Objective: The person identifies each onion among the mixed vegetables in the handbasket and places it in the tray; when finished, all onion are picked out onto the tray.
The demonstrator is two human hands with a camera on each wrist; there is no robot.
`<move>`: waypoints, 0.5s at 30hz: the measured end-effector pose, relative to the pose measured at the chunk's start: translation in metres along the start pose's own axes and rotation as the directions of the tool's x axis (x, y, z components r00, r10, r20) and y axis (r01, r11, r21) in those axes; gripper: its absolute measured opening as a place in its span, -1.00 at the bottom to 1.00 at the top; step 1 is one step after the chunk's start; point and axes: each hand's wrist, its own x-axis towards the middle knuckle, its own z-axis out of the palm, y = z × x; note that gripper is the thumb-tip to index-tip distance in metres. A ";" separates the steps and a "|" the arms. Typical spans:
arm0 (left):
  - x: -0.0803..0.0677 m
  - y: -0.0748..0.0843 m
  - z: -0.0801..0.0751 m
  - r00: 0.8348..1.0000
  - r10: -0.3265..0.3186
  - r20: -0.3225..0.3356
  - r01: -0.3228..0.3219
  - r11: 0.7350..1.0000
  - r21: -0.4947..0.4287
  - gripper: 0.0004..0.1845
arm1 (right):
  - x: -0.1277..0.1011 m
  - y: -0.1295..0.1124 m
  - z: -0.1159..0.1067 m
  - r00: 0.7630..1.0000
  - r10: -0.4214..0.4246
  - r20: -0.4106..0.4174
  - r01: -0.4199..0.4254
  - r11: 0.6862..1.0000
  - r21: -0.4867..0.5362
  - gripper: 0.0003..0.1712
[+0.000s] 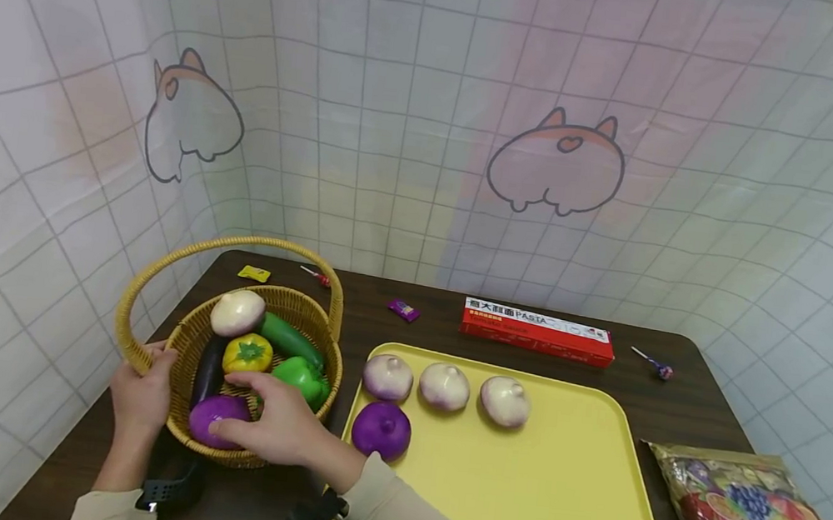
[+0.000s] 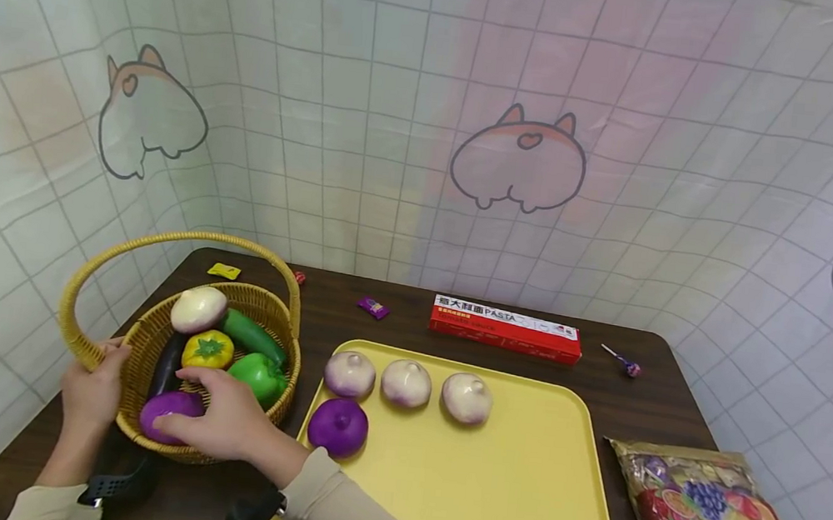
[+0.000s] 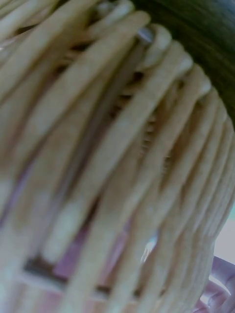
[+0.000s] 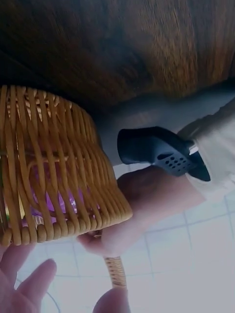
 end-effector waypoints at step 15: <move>0.000 -0.003 -0.001 1.000 0.008 -0.002 -0.008 1.000 -0.002 -0.71 | 0.017 -0.002 0.003 0.988 0.107 0.114 -0.098 0.992 -0.080 -0.25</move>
